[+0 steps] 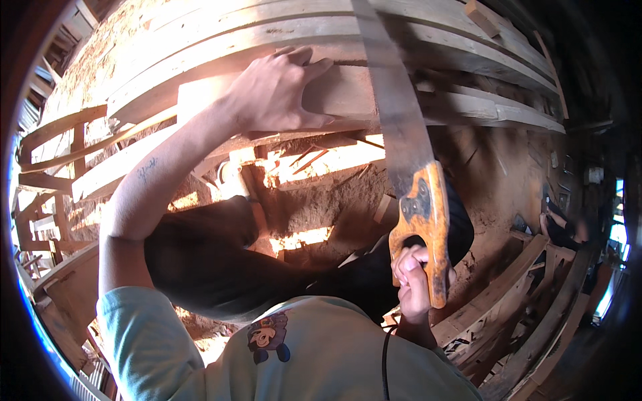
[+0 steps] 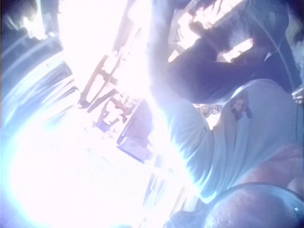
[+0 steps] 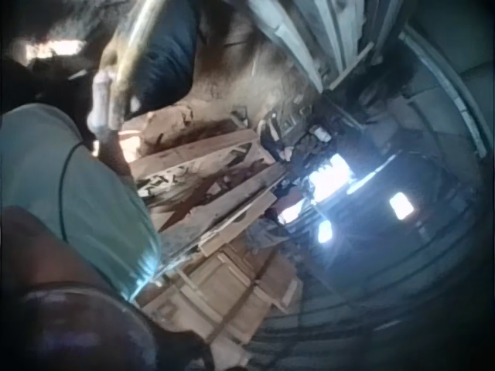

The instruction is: The person uses a hand saw to cut a wooden plank positioned horizontally above them. They hold the plank steady with their left hand while sawing with their right hand. The cut progresses steadily through the plank.

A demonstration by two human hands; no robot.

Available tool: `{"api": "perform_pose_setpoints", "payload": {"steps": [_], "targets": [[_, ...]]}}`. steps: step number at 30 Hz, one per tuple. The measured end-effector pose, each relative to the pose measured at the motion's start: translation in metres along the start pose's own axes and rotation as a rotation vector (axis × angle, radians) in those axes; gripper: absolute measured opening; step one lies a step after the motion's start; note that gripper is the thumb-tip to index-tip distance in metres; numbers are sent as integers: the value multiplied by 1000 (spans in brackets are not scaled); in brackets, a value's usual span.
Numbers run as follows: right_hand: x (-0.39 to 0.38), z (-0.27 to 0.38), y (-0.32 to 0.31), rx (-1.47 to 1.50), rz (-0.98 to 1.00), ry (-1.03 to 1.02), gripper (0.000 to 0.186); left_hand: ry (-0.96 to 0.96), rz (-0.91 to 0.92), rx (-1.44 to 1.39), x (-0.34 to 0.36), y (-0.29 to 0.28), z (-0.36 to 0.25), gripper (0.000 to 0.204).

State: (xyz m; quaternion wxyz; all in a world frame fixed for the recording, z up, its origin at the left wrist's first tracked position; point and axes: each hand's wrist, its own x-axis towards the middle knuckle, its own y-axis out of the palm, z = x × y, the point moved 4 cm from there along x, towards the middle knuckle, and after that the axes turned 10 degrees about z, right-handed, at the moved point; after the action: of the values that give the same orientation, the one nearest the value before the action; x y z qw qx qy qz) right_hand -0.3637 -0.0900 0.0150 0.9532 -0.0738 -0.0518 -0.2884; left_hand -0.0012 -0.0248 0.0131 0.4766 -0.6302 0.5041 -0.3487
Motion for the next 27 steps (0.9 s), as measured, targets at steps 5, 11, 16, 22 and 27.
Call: {"api": "perform_pose_setpoints", "payload": {"steps": [5,11,16,22,27], "targets": [[48,-8,12,-521,37,-230,3,81,-63,19,1,8,-1,92],[80,-22,15,-585,23,-231,5,-11,-6,242,-3,13,-8,103],[76,-31,19,-287,-56,-138,10,52,-83,271,-12,8,-12,110],[69,-28,21,-339,-18,-201,6,-95,78,175,-9,4,-7,106],[38,-12,23,260,-52,18,13,63,-65,234,-14,20,-8,105]]}}
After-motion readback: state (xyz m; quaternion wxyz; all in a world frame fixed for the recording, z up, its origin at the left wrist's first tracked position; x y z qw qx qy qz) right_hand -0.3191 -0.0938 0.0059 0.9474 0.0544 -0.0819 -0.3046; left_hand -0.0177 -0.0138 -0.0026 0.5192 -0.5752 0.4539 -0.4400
